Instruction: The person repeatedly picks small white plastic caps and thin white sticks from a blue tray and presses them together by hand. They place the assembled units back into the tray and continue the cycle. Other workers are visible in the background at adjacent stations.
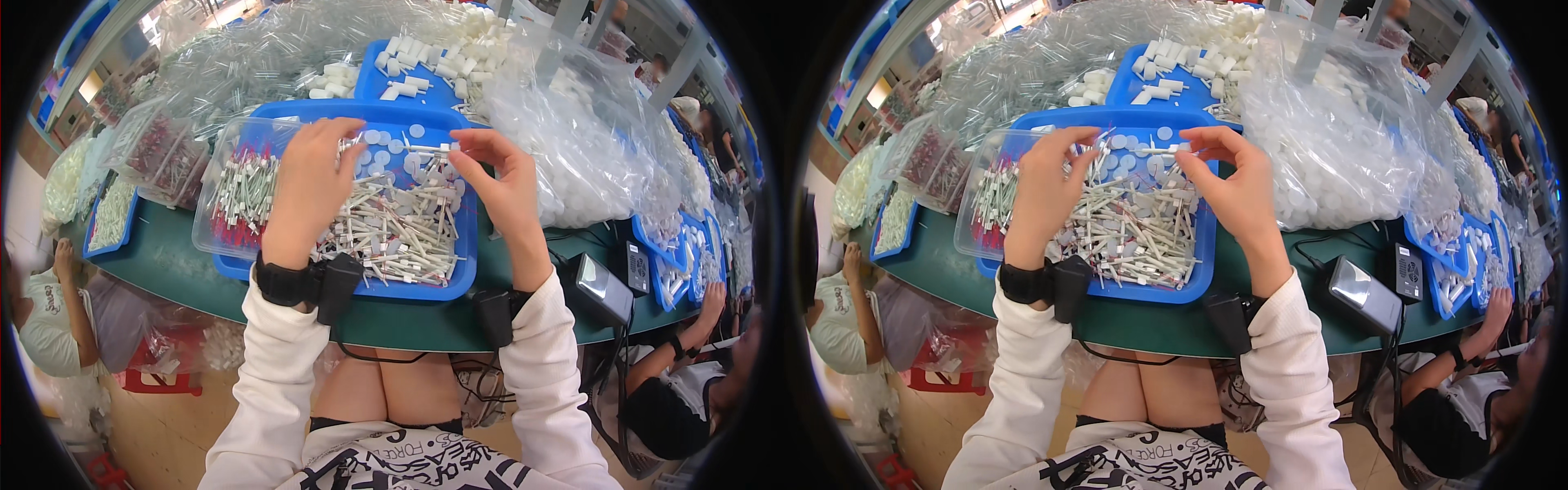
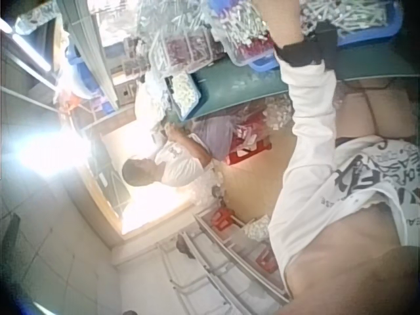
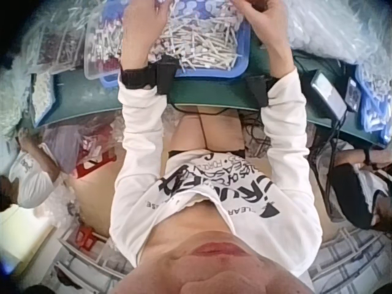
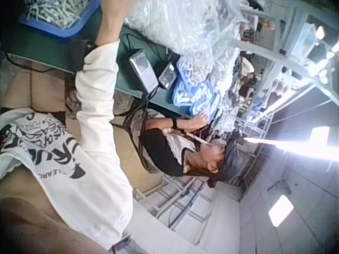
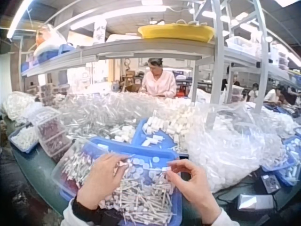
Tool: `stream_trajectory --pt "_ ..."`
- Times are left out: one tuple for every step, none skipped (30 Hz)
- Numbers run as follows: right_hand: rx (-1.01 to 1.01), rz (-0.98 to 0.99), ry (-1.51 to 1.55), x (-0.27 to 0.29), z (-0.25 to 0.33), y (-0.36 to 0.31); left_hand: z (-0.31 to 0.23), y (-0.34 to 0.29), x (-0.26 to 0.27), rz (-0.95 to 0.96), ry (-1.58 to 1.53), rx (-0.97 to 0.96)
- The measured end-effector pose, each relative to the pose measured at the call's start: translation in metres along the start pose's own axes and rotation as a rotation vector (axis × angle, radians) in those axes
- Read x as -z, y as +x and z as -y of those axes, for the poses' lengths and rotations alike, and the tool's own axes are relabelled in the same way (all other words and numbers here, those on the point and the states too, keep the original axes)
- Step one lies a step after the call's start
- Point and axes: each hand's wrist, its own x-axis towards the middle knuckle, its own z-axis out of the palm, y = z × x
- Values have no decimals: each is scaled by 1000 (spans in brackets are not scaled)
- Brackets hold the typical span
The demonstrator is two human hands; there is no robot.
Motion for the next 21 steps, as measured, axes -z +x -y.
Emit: stream_trajectory --pt "-6 41 -93 3 -3 1 7 -3 1 20 12 63" --pt "25 83 -188 3 -2 1 10 -6 -2 52 50 27" --pt "55 124 -287 3 -1 0 12 -8 -7 85 83 -9" --pt "85 165 -386 3 0 -1 14 -9 -10 117 117 -45" --pt "120 146 -404 1 -1 0 14 -11 -12 186 163 -37" --pt "156 124 -423 -1 -2 1 12 -12 -14 255 209 -32" --pt "191 103 -441 -2 -3 2 10 -12 -15 324 255 -27" --pt "196 82 -452 -3 -3 7 9 -13 -17 338 259 -6" --pt "201 60 -464 -3 -4 15 8 -13 -18 351 262 13" --pt "209 39 -472 -4 -5 25 8 -13 -19 364 269 34" --pt "166 71 -516 -5 -6 34 7 -14 -18 368 296 37" --pt "119 99 -566 -5 -7 44 6 -13 -19 374 315 35" --pt "72 127 -612 -5 -8 53 6 -13 -18 379 338 34" --pt "59 191 -656 -7 -11 61 6 -14 -19 348 334 17" --pt "48 260 -695 -11 -18 69 9 -16 -20 316 334 4" --pt "34 323 -737 -14 -25 75 10 -16 -20 285 330 -13" --pt "66 366 -747 -18 -32 79 8 -14 -20 229 262 2" --pt "98 412 -755 -23 -38 82 7 -13 -21 174 195 20" --pt "130 457 -764 -26 -44 85 5 -12 -22 119 127 37" --pt "164 466 -806 -25 -50 87 3 -10 -24 94 -4 90" --pt "200 481 -844 -26 -51 88 1 -8 -24 68 -131 150"
